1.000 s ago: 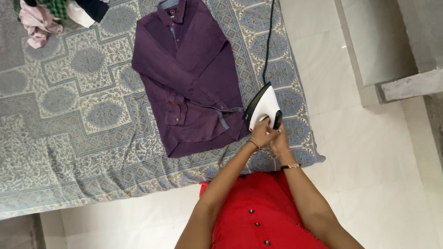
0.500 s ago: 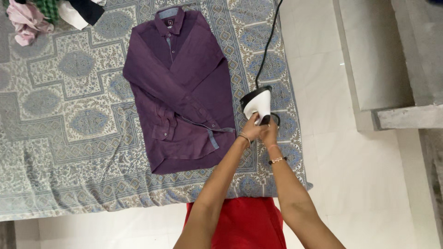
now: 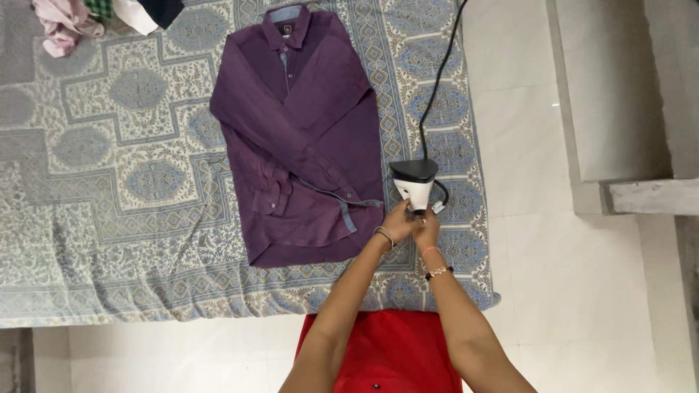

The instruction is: The person irons a purple long-sleeved shirt laid out on a patterned bedsheet. They use a white and black electric iron to smooth the sleeves, collar, and body of the shirt, frequently adjusting the fabric with their hands to ensure even coverage. The shirt is folded in half lengthwise before the final ironing passes.

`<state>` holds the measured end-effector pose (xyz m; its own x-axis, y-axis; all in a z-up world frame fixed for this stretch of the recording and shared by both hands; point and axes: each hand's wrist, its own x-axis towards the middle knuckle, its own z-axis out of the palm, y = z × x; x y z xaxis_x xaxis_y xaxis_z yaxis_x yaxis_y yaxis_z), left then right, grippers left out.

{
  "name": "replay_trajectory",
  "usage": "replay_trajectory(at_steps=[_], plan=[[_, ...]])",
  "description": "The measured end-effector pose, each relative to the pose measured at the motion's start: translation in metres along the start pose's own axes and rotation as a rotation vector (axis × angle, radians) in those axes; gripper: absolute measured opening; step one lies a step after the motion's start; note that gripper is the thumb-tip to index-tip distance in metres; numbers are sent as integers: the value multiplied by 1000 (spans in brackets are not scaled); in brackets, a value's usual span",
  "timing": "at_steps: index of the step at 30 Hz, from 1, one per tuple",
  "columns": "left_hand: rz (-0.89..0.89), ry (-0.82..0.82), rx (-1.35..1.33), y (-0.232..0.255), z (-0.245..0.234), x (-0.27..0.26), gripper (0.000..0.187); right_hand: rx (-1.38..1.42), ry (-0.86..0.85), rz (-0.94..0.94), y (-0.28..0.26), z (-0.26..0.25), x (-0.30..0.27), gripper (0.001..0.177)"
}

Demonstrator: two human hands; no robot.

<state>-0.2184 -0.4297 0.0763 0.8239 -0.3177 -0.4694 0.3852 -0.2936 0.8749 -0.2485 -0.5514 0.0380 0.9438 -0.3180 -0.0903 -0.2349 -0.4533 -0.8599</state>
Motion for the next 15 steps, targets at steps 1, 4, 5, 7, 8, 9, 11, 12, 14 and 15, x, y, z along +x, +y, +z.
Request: replay_trajectory(at_steps=[1, 4, 5, 7, 8, 9, 11, 12, 14, 15], plan=[[-32, 19, 119, -7, -2, -1, 85, -19, 8, -10, -1, 0, -5, 37], [214, 129, 284, -48, -12, -8, 76, -216, -14, 392, 0, 4, -31, 45], [201, 163, 316, -62, -18, -17, 71, -266, -92, 326, -1, 7, -46, 39], [183, 237, 383, -88, -41, -36, 62, -358, -246, 183, -8, 16, -76, 30], [147, 309, 406, -101, -53, -49, 56, -379, -307, 99, -14, 23, -86, 29], [111, 381, 429, -110, -69, -64, 50, -399, -369, 16, -24, 31, -94, 29], [26, 456, 546, -121, -110, -93, 36, -442, -470, -102, -48, 45, -112, 29], [-37, 519, 564, -125, -131, -110, 37, -462, -506, -140, -61, 53, -117, 30], [-123, 589, 625, -129, -173, -140, 41, -484, -543, -237, -88, 73, -122, 33], [-144, 597, 669, -132, -195, -151, 45, -485, -544, -296, -99, 83, -123, 36]])
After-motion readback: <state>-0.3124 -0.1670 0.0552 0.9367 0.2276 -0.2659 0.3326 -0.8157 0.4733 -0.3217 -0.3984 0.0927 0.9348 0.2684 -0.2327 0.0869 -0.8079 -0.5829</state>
